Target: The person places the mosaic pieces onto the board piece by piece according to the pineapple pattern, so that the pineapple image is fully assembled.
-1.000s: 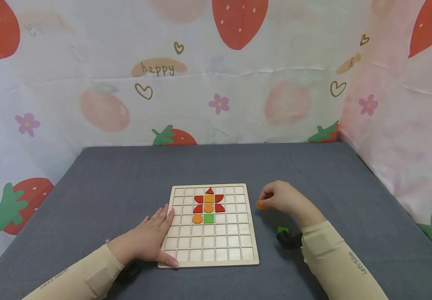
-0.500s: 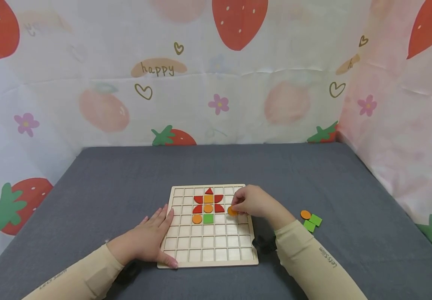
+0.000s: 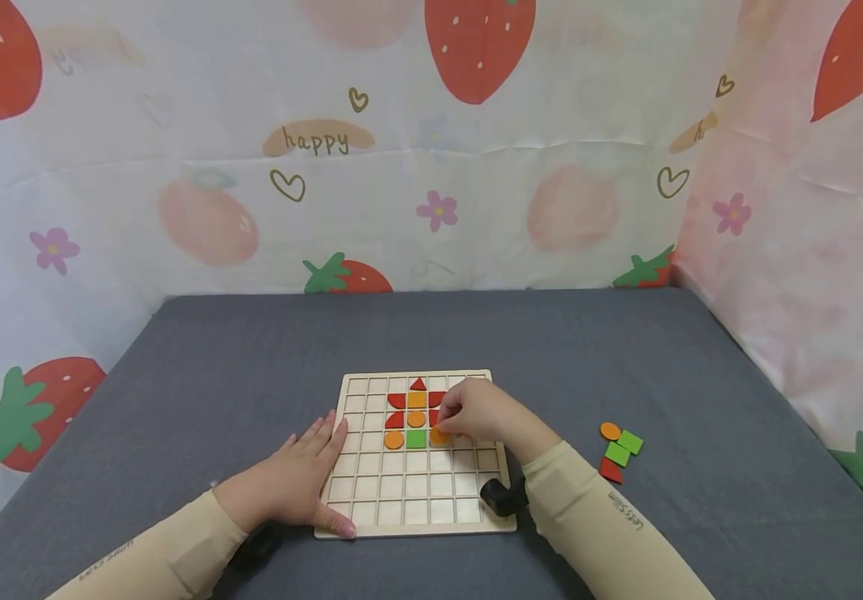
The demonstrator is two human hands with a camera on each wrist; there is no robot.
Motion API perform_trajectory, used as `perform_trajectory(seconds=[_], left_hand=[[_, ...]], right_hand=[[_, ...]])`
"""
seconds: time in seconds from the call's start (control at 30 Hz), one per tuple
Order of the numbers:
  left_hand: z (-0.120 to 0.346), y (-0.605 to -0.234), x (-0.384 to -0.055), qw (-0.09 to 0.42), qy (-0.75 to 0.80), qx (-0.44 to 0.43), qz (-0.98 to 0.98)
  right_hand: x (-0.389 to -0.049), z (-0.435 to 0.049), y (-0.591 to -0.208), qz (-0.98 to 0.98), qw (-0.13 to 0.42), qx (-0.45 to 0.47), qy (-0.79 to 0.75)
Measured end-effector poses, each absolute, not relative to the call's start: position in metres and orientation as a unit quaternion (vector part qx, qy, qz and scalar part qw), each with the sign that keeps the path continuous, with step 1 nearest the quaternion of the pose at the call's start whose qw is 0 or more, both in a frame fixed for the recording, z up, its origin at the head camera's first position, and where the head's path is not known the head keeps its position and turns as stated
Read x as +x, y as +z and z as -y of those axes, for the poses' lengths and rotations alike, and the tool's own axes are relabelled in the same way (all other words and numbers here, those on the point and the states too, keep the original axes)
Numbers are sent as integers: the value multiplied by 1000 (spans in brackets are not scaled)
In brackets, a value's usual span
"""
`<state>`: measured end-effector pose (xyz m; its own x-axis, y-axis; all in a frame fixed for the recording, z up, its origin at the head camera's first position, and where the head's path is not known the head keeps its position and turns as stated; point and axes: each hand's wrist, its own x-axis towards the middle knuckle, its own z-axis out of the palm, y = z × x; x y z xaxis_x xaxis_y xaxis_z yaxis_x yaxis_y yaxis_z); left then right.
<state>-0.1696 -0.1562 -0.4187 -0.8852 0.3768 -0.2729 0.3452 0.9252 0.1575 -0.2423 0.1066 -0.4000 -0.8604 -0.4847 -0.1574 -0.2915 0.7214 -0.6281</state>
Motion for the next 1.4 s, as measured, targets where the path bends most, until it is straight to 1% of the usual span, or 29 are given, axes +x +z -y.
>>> perform_trajectory(seconds=[0.4,0.63,0.9,1.1,1.4], left_hand=[[157,-422,-171,146,55,188,-970],[158,-422,-171,145,53,189,-970],[158,-424,-172,142,52,191,-970],[158,-424,-172,144,49,189,-970],[158,-423,-172,147,51,185,-970]], right_hand=[[-240,-102,-407,-922,150,-180,-309],[-244,-101,-408,-935,139,-163,-282],[-244,-101,-410,-937,130,-173,-274],[-244,-102,-410,-932,142,-173,-286],[-244,-100,-410,-914,147,-224,-305]])
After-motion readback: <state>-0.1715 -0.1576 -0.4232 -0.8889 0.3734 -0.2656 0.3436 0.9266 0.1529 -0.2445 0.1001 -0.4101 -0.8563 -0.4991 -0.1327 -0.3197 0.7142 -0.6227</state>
